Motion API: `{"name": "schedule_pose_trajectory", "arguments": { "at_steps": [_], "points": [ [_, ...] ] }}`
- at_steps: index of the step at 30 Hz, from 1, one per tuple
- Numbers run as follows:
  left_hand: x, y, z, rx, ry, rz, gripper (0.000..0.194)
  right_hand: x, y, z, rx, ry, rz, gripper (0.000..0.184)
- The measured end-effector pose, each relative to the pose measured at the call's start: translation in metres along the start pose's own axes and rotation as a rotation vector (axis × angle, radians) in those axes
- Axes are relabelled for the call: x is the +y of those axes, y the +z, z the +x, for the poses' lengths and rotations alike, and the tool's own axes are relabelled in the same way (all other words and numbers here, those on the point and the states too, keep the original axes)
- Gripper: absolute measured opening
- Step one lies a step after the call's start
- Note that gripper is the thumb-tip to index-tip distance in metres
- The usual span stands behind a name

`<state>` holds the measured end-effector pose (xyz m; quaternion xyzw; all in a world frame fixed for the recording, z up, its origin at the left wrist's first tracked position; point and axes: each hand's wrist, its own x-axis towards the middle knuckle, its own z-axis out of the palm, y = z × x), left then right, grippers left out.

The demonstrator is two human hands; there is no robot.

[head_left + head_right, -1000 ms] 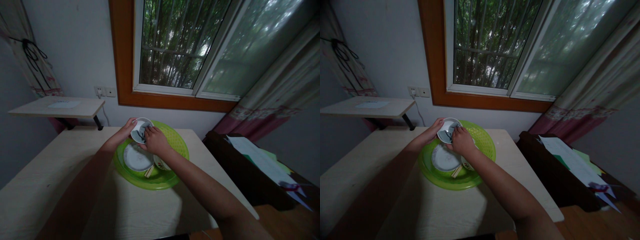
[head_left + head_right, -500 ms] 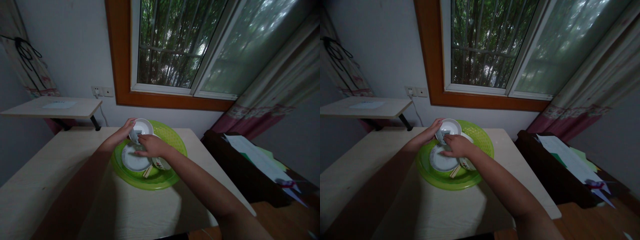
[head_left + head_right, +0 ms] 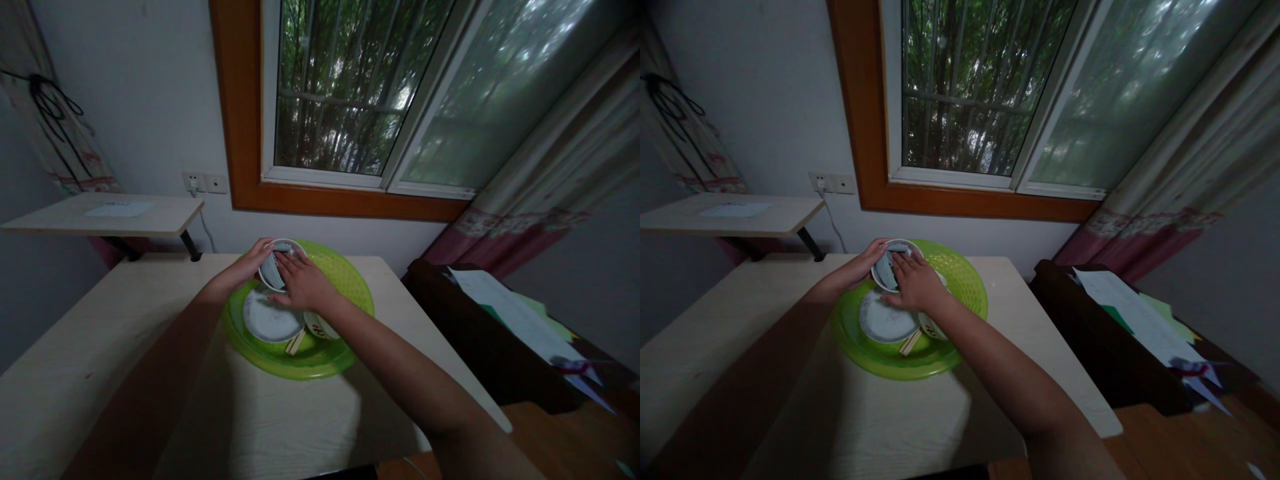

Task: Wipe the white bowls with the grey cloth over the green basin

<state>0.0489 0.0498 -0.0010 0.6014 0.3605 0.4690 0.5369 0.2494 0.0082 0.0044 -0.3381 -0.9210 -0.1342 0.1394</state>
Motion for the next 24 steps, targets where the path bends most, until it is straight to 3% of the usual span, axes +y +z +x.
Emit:
{"name": "schedule_pose_trajectory", "arguments": {
  "at_steps": [4,9,13,17,24],
  "points": [
    [0.001,0.0,-0.001,0.036,0.015,0.007,0.044,0.004,-0.006,0.0,0.044,0.004,0.018,0.094],
    [0.003,0.0,-0.001,0.065,0.014,-0.004,0.047,0.007,-0.02,0.0,0.064,0.059,0.157,0.067],
    [0.005,0.001,-0.003,0.071,0.008,-0.01,0.046,0.007,-0.022,-0.002,0.025,-0.09,0.257,0.053],
    [0.002,-0.001,-0.001,0.067,0.034,0.022,0.039,0.006,-0.013,-0.001,-0.017,-0.196,0.262,0.062],
    [-0.006,-0.003,0.003,0.047,-0.012,-0.006,0.043,0.001,0.004,0.003,-0.019,-0.088,0.066,0.08]
  ]
}}
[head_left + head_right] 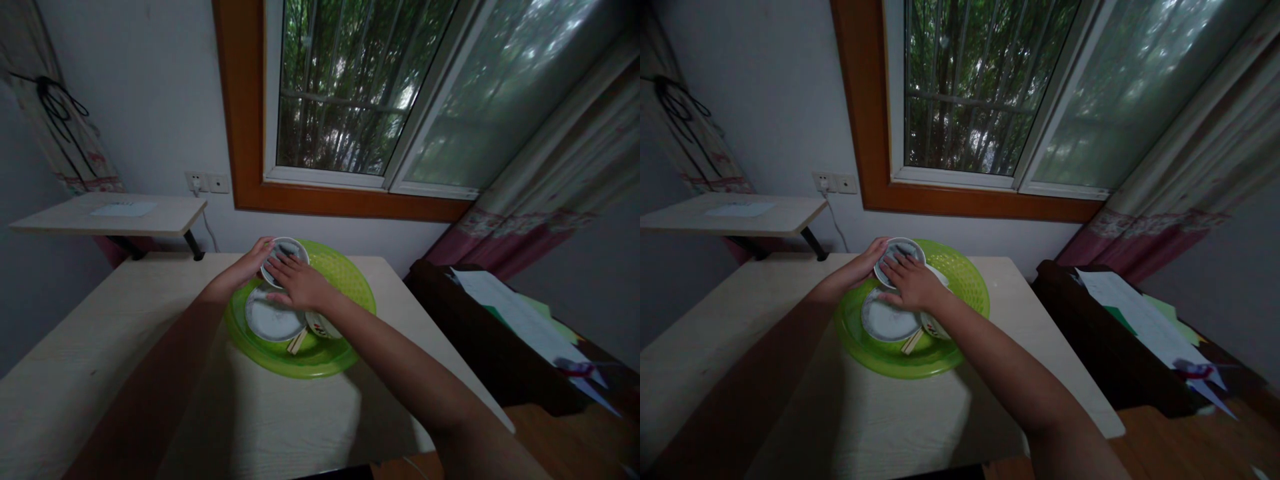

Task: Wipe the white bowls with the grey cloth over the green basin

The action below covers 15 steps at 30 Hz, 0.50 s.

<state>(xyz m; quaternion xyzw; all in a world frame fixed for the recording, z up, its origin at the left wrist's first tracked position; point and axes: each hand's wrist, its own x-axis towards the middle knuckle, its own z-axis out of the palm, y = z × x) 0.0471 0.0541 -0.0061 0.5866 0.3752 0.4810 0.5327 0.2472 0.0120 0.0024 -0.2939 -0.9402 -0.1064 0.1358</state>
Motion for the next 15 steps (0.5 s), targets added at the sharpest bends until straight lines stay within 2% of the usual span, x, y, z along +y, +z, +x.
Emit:
{"name": "schedule_pose_trajectory", "arguments": {
  "at_steps": [7,11,15],
  "points": [
    [0.007,0.003,-0.005,-0.016,0.037,-0.023,0.041,-0.007,-0.002,0.003,0.031,0.186,-0.112,0.088],
    [0.006,0.001,-0.003,-0.014,0.045,-0.003,0.045,-0.011,-0.008,0.004,0.044,0.241,-0.153,0.093],
    [0.003,0.0,0.0,0.028,0.021,0.042,0.048,-0.014,-0.018,0.004,-0.011,0.275,-0.152,0.082]
  ]
}}
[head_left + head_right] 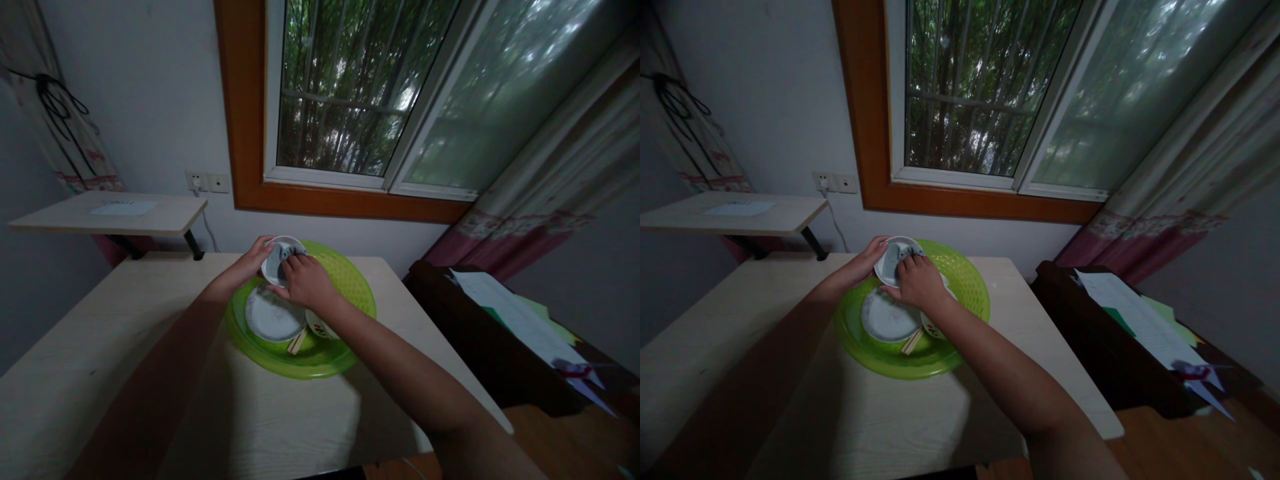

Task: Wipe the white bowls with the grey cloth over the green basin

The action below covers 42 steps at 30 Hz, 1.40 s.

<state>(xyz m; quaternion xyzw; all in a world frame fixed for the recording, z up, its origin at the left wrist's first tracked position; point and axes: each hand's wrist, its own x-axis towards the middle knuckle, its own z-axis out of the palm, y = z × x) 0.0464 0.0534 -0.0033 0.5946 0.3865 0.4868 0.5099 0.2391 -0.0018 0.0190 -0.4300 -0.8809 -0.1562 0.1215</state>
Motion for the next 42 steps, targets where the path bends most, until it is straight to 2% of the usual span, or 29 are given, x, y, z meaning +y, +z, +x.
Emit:
{"name": "schedule_pose_trajectory", "arguments": {
  "at_steps": [7,12,17,20,24,27,30,36,42],
  "points": [
    [0.0,0.0,0.0,0.017,0.011,0.042,0.047,0.001,-0.011,-0.001,-0.068,-0.076,0.086,0.066],
    [-0.005,-0.003,0.004,-0.004,0.052,0.073,0.045,0.007,-0.001,-0.003,-0.054,-0.208,0.34,0.053],
    [-0.005,-0.004,0.003,0.029,0.045,0.075,0.047,0.011,0.007,-0.004,0.023,-0.281,0.501,0.058],
    [-0.005,-0.003,0.002,0.032,0.047,0.081,0.047,0.013,0.003,-0.003,-0.01,-0.27,0.445,0.052],
    [-0.005,-0.003,0.004,0.021,0.044,0.07,0.05,0.014,-0.007,0.0,-0.087,-0.186,0.198,0.057],
    [-0.006,-0.004,0.005,0.05,0.053,0.046,0.05,0.013,-0.01,0.001,-0.066,-0.133,0.041,0.062],
    [-0.006,-0.004,0.005,0.071,0.032,0.006,0.052,0.012,-0.009,0.001,-0.012,-0.103,-0.021,0.061],
    [-0.003,-0.002,0.004,0.08,0.017,-0.013,0.053,0.009,-0.005,-0.003,-0.013,-0.139,0.026,0.057],
    [-0.005,-0.004,0.003,0.054,0.056,0.075,0.046,0.009,0.003,-0.006,0.0,-0.272,0.28,0.052]
  ]
}}
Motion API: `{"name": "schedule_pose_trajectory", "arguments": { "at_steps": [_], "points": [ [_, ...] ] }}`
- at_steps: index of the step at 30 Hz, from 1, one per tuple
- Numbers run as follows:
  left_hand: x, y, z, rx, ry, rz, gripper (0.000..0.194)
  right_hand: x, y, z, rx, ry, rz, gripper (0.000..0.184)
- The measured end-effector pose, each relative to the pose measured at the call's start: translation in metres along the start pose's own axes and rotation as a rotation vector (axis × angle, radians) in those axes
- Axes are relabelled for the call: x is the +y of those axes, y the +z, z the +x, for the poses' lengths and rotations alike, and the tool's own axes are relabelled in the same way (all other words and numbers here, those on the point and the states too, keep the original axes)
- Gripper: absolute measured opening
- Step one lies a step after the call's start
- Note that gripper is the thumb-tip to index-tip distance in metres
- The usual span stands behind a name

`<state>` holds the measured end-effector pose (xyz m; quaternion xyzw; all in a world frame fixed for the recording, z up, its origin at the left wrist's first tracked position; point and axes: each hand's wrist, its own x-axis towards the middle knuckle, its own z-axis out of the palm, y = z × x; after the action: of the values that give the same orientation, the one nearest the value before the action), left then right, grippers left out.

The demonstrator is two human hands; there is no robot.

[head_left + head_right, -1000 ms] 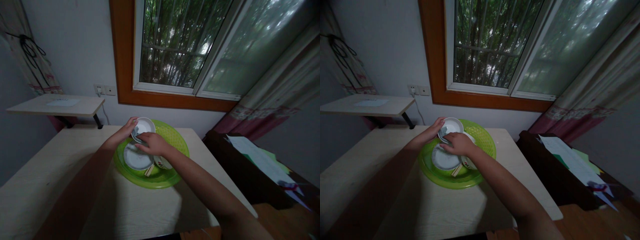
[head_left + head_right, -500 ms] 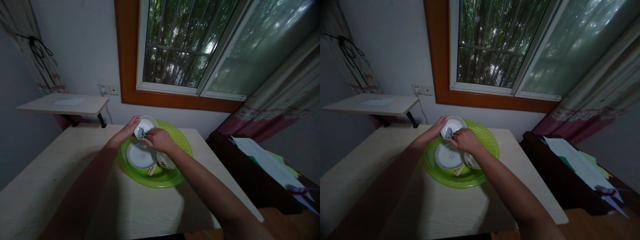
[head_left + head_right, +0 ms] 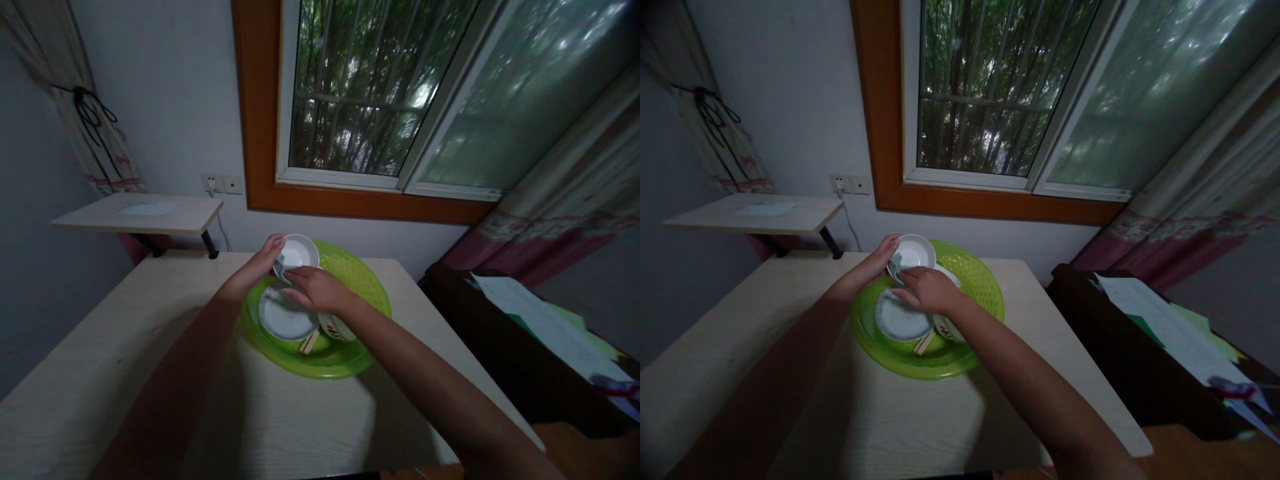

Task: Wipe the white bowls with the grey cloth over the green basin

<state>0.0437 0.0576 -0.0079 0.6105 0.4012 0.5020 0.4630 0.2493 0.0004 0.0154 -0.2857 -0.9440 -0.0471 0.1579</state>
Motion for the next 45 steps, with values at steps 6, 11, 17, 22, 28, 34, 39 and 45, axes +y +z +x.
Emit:
{"name": "schedule_pose_trajectory", "arguments": {
  "at_steps": [6,11,17,22,28,34,39,45],
  "points": [
    [-0.004,0.0,0.002,-0.033,0.01,0.038,0.044,0.0,0.013,0.001,-0.053,-0.013,-0.03,0.068],
    [-0.007,-0.001,0.007,-0.018,0.048,0.087,0.044,0.0,0.021,0.003,-0.037,-0.003,-0.107,0.077],
    [-0.01,-0.001,0.006,-0.06,0.035,0.011,0.047,0.002,0.018,0.003,-0.009,0.041,-0.184,0.091],
    [-0.006,0.001,0.005,-0.077,0.062,0.009,0.048,0.001,0.016,0.004,0.021,0.172,-0.287,0.097],
    [-0.006,-0.001,0.007,-0.004,0.054,0.015,0.051,-0.009,0.003,0.009,0.011,0.235,-0.401,0.072],
    [-0.01,-0.004,0.007,0.013,0.04,0.041,0.054,-0.012,-0.008,0.008,-0.059,0.229,-0.281,0.063],
    [-0.009,-0.004,0.008,0.057,0.007,0.051,0.053,-0.006,-0.004,0.003,-0.021,0.083,-0.101,0.053],
    [-0.002,-0.003,0.005,0.054,0.033,0.077,0.048,0.002,0.007,-0.003,-0.003,-0.021,0.086,0.066]
  ]
}}
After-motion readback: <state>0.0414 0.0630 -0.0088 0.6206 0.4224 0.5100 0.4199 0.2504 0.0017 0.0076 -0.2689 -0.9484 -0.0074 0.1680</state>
